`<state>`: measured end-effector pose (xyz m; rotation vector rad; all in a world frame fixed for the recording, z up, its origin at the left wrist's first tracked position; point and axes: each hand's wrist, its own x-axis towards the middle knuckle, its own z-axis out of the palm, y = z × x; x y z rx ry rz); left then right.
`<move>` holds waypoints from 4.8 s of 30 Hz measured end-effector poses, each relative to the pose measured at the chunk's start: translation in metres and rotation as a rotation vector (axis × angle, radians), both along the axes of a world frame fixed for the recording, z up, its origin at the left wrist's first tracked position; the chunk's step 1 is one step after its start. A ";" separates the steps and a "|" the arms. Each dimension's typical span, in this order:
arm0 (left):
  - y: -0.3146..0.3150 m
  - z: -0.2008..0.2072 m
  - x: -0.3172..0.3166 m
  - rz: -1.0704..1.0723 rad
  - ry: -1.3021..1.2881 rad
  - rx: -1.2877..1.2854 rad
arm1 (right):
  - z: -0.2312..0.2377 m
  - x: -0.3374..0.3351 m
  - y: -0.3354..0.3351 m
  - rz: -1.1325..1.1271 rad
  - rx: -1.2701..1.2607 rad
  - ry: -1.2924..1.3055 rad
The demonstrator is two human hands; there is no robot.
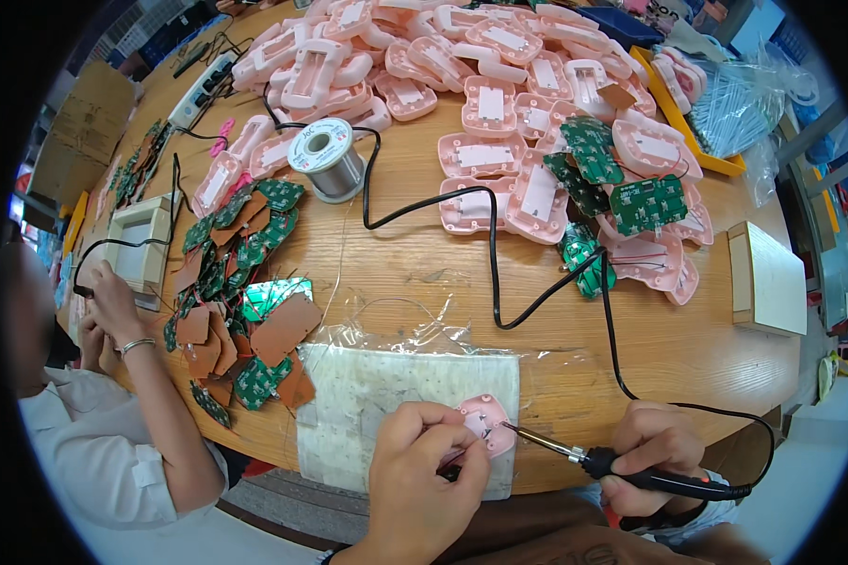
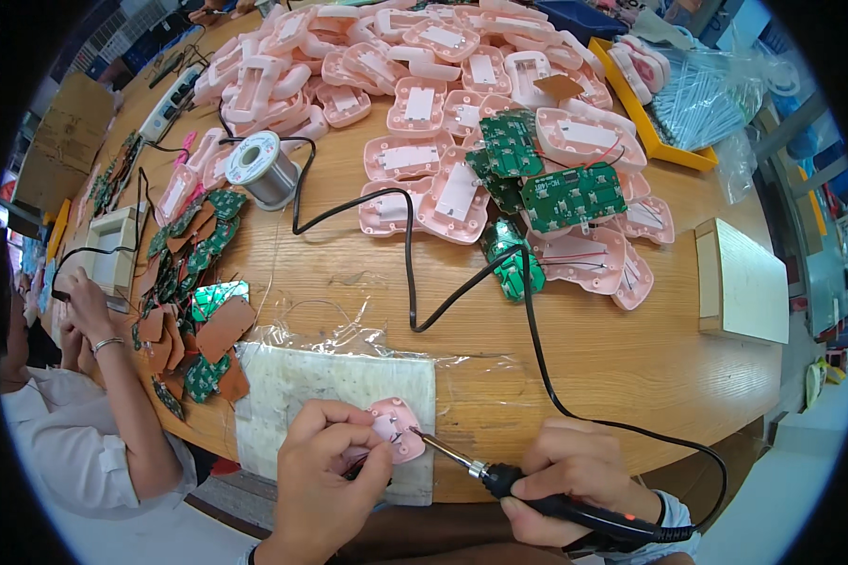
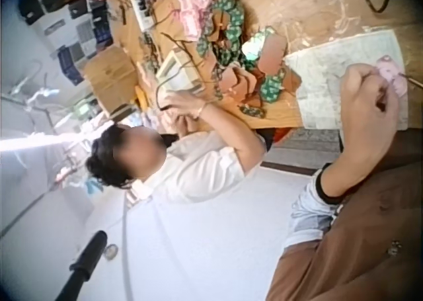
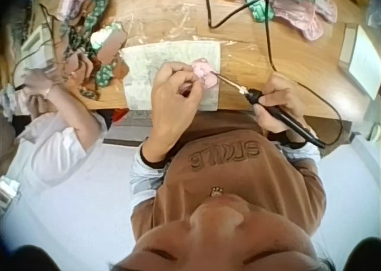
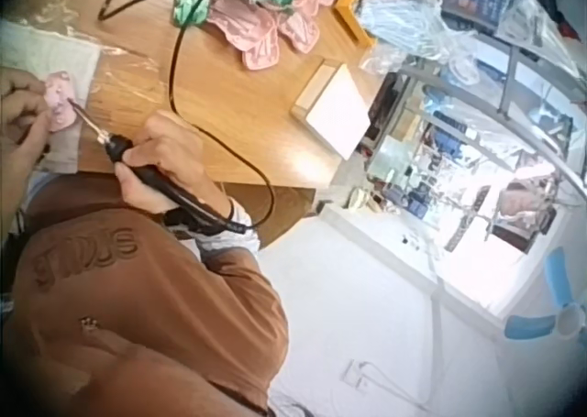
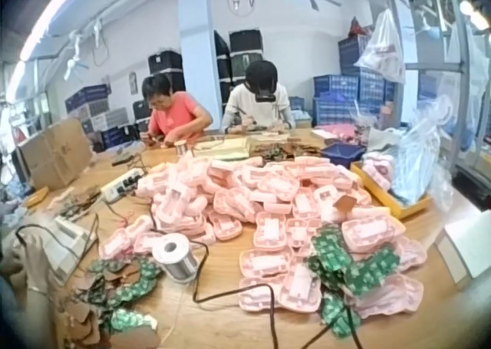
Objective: The person uses a soldering iron to attach wires to small pink plastic housings containing circuit boards. They repeatedly pick up a housing, apply solder to connection points, and place the finished unit aside. Other workers are visible at the same table performing similar tasks.
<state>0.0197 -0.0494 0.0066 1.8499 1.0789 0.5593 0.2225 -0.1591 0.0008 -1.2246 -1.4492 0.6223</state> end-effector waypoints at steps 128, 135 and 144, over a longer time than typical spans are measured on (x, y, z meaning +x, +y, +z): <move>0.018 -0.010 -0.023 -0.229 0.028 0.484 | -0.013 -0.023 -0.007 -0.277 0.046 0.137; 0.007 -0.015 -0.024 -0.068 0.002 0.278 | -0.013 -0.029 -0.010 -0.128 0.024 0.078; 0.011 -0.004 -0.022 -0.097 0.068 0.209 | -0.010 -0.029 0.000 -0.013 -0.014 -0.038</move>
